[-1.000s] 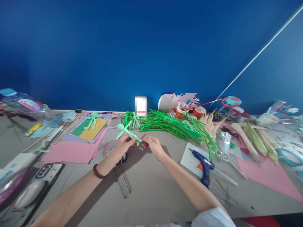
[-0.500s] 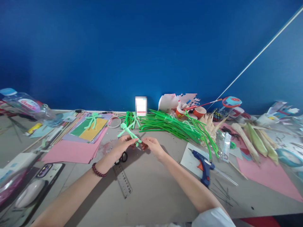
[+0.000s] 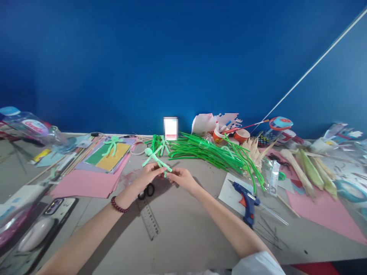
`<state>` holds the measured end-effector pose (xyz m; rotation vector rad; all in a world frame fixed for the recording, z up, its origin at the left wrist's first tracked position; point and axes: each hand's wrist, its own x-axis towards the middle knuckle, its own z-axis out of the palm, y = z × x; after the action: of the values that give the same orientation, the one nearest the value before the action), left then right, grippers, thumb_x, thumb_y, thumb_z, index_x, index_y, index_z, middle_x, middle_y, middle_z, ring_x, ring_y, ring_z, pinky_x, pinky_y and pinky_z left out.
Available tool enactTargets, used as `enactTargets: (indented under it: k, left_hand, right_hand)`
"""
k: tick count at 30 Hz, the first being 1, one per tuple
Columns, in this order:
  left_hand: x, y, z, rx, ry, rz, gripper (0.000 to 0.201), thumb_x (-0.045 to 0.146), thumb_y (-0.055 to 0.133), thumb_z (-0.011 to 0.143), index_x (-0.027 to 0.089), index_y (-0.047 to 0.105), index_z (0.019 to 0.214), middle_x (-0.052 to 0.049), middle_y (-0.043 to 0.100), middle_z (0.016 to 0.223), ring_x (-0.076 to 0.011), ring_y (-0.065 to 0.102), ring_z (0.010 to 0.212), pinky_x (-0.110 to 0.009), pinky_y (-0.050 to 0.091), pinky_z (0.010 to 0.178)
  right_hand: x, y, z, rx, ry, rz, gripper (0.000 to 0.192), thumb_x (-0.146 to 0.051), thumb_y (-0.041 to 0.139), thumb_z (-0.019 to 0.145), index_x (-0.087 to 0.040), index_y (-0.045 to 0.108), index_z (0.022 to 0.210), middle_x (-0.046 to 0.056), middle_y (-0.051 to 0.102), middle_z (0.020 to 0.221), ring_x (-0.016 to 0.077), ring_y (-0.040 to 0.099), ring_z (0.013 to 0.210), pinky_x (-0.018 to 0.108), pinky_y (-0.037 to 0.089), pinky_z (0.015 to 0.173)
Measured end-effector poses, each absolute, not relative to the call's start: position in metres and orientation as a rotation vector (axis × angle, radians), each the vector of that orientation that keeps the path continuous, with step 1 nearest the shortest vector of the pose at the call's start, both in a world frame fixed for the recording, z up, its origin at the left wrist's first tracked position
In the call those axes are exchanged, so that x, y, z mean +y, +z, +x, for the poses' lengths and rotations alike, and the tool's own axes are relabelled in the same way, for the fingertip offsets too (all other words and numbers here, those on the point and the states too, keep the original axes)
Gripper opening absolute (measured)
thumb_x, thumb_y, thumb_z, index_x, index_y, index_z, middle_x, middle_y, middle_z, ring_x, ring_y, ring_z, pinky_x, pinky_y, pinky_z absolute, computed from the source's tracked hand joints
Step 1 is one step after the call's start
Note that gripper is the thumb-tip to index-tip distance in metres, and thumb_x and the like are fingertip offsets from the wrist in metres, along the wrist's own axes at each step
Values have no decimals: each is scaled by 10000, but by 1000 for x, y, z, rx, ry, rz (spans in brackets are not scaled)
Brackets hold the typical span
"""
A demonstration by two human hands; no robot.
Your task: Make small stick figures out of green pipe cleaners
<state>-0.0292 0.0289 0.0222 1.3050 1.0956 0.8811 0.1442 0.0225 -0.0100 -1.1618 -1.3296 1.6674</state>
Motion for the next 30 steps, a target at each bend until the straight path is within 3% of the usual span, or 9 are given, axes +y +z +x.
enactTargets:
  k: [7, 11, 19, 25, 30]
  left_hand:
    - [29, 20, -30, 1146, 941, 1279, 202, 376, 659, 688, 186, 694, 747, -22, 684, 720, -173, 629, 694, -273, 493, 673]
    - [29, 18, -30, 1050, 1008, 1221, 256, 377, 633, 719, 184, 686, 878, -43, 702, 840, -186, 642, 780, -299, 504, 747]
    - [26, 3, -21, 1093, 1107, 1242, 334, 466, 631, 716, 178, 660, 883, -30, 681, 731, -173, 630, 703, -286, 496, 701]
    - [24, 1, -22, 995, 1164, 1256, 437, 490, 528, 802, 198, 607, 1119, -71, 672, 1042, -202, 603, 990, -312, 450, 890]
    - [29, -3, -20, 833, 1135, 1008, 558, 532, 536, 782, 145, 564, 1183, -139, 668, 1065, -236, 628, 953, -344, 488, 810]
  right_hand:
    - [18, -5, 141, -1412, 1487, -1203, 329, -433, 673, 670, -138, 652, 814, -4, 598, 616, 89, 506, 518, 198, 348, 453]
    - [18, -2, 140, -1380, 1445, -1217, 311, -425, 672, 664, -142, 638, 787, -9, 582, 592, 87, 491, 505, 203, 368, 462]
    - [18, -5, 139, -1187, 1702, -1090, 300, -421, 708, 639, -151, 613, 731, -1, 611, 646, 91, 534, 537, 225, 436, 543]
    - [17, -6, 140, -1115, 1867, -1039, 293, -404, 718, 642, -145, 610, 723, 12, 636, 673, 86, 555, 557, 225, 449, 584]
    - [19, -8, 138, -1108, 1857, -1045, 267, -381, 692, 650, -152, 623, 769, 23, 646, 710, 94, 563, 556, 227, 449, 555]
